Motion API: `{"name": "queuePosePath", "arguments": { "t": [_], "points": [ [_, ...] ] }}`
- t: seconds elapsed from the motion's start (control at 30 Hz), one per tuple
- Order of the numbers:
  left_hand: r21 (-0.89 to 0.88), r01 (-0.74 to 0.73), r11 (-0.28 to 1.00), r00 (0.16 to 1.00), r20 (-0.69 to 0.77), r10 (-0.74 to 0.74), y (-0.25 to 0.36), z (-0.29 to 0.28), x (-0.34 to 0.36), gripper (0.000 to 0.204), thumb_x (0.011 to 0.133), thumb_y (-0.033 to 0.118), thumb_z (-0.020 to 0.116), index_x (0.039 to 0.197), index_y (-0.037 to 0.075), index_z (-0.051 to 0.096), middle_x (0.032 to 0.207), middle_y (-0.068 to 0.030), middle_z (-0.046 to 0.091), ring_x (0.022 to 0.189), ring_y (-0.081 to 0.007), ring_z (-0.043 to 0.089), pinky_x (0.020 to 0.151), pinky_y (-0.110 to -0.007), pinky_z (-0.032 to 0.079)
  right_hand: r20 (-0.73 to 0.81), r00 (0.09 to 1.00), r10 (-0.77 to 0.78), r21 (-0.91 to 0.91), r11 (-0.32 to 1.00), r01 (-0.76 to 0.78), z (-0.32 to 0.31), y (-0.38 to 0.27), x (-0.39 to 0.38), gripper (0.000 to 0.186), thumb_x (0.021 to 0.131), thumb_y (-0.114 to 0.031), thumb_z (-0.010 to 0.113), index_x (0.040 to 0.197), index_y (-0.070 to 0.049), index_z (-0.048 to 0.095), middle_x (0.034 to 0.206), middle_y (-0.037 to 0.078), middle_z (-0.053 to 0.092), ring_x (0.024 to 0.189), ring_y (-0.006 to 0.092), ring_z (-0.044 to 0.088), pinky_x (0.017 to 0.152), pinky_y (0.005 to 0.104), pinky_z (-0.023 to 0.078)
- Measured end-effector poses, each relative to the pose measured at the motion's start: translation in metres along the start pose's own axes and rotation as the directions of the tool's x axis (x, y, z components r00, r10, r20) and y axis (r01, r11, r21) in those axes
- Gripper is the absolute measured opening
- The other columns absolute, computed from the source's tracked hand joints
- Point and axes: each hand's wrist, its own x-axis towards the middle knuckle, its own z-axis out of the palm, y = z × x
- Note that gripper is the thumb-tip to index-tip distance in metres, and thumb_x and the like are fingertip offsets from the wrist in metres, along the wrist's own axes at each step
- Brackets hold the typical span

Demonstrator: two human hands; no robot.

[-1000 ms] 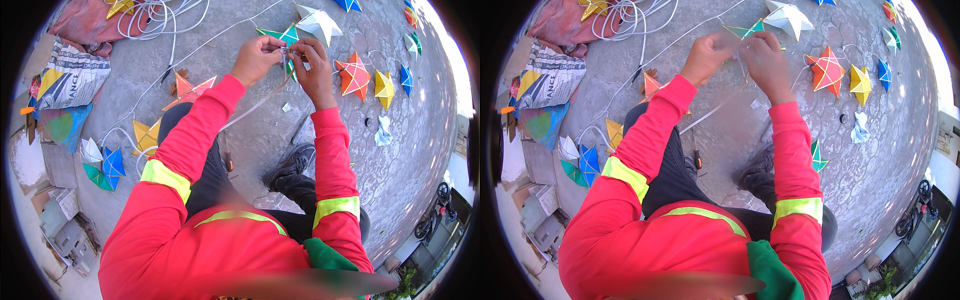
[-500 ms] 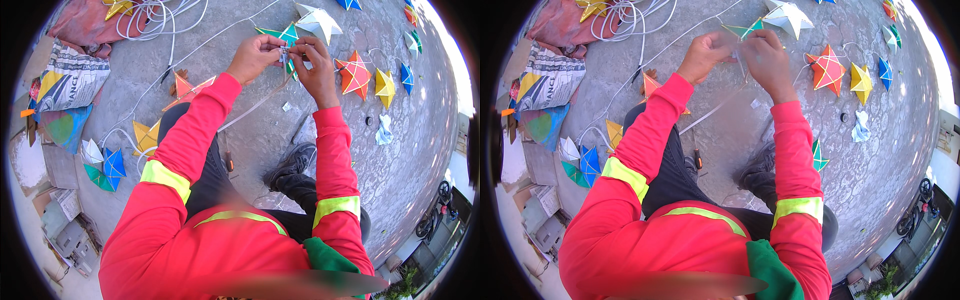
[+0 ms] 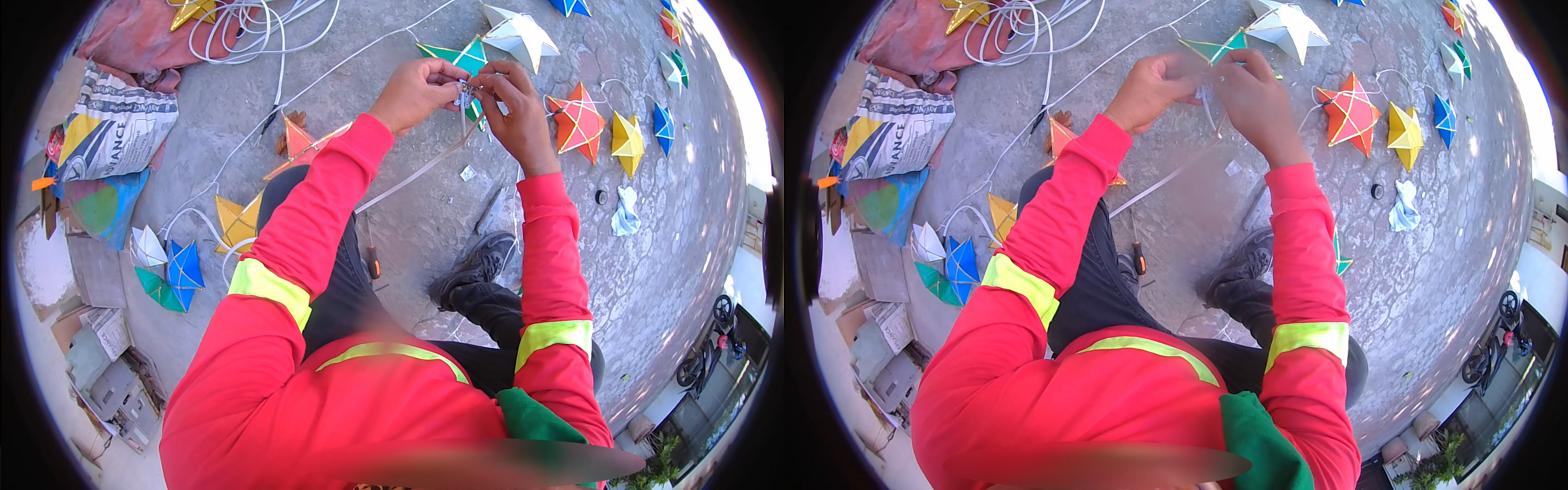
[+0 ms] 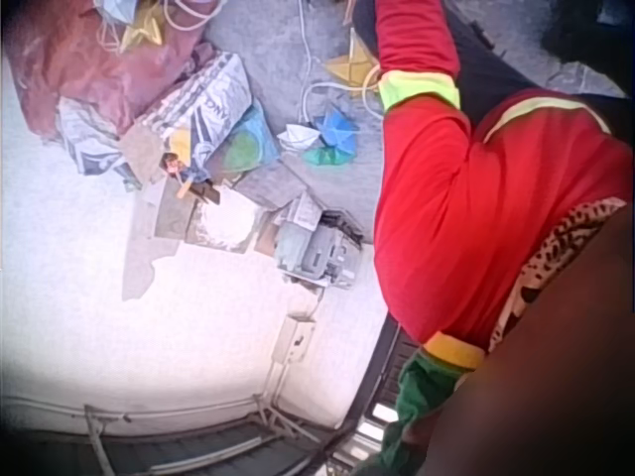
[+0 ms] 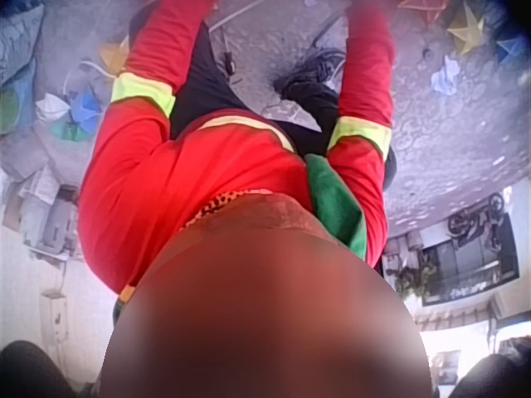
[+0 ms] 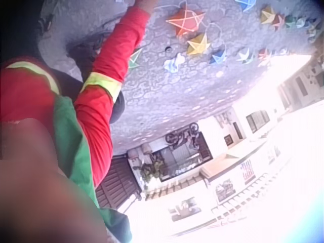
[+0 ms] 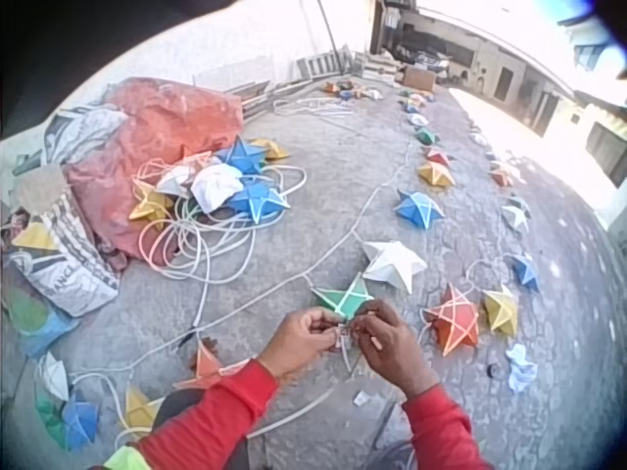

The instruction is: The person sits on the ground and repairs a small electrical component by stripping wires and securing them into a terminal block. They use a screwdriver to tighten the connections and ensure the wires are properly seated.

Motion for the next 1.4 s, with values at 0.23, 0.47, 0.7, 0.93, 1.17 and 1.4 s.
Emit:
{"name": "queuePosePath", "arguments": {
  "t": [0.23,0.47,0.7,0.93,1.17,1.4],
  "points": [
    [0.049,0.026,0.998,1.000,0.013,-0.027,0.000,0.001,-0.001,0.023,0.093,0.003,0.066,0.114,-0.007,0.067,0.100,-0.0100,0.071,0.088,-0.0139,0.071,0.076,-0.029,0.063,0.101,0.991,-0.083,-0.219,0.970,0.104,-0.006,-0.004,0.002,0.011,0.088,-0.002,0.072,0.098,-0.004,0.069,0.107,0.007,0.065,0.090,0.0269,0.071,0.075,0.0379,0.060],
    [0.056,0.070,0.996,0.997,0.011,-0.071,0.001,0.001,-0.002,0.024,0.090,0.003,0.068,0.112,-0.007,0.068,0.100,-0.0106,0.072,0.088,-0.0154,0.071,0.076,-0.029,0.063,0.277,0.941,-0.195,-0.245,0.933,0.265,-0.015,0.005,0.007,0.013,0.090,-0.005,0.069,0.102,-0.007,0.067,0.113,0.005,0.064,0.093,0.0272,0.071,0.076,0.0386,0.060],
    [0.109,0.154,0.982,0.987,0.020,-0.157,0.000,0.003,-0.006,0.022,0.090,0.003,0.069,0.111,-0.005,0.069,0.103,-0.0117,0.072,0.090,-0.0180,0.072,0.074,-0.031,0.064,0.437,0.856,-0.276,-0.315,0.845,0.433,-0.018,0.012,0.010,0.018,0.088,-0.009,0.070,0.105,-0.008,0.067,0.116,0.003,0.062,0.104,0.0242,0.067,0.083,0.0372,0.060],
    [0.052,0.238,0.970,0.971,0.004,-0.239,0.000,0.006,-0.004,0.019,0.091,0.006,0.071,0.108,-0.004,0.070,0.103,-0.0108,0.072,0.092,-0.0176,0.072,0.074,-0.031,0.064,0.481,0.827,-0.291,-0.276,0.845,0.458,-0.023,0.016,0.013,0.019,0.088,-0.009,0.068,0.107,-0.007,0.068,0.116,0.004,0.061,0.105,0.0239,0.065,0.087,0.0372,0.059],
    [0.049,0.250,0.967,0.968,0.008,-0.251,-0.001,0.008,-0.005,0.019,0.091,0.006,0.072,0.106,-0.004,0.071,0.102,-0.0105,0.073,0.090,-0.0172,0.072,0.073,-0.031,0.064,0.450,0.850,-0.274,-0.309,0.845,0.436,-0.020,0.010,0.012,0.014,0.086,-0.009,0.070,0.100,-0.007,0.067,0.116,0.004,0.060,0.105,0.0227,0.063,0.085,0.0372,0.058],
    [0.560,-0.006,0.828,0.970,-0.198,0.141,-0.003,0.026,-0.007,0.020,0.087,0.006,0.070,0.105,-0.001,0.073,0.090,-0.0143,0.076,0.081,-0.0231,0.075,0.072,-0.035,0.060,0.118,0.985,-0.123,-0.426,0.890,0.162,0.008,0.002,0.001,0.011,0.082,-0.011,0.072,0.092,-0.007,0.068,0.117,0.006,0.059,0.113,0.0295,0.058,0.092,0.0427,0.051]
  ]
}}
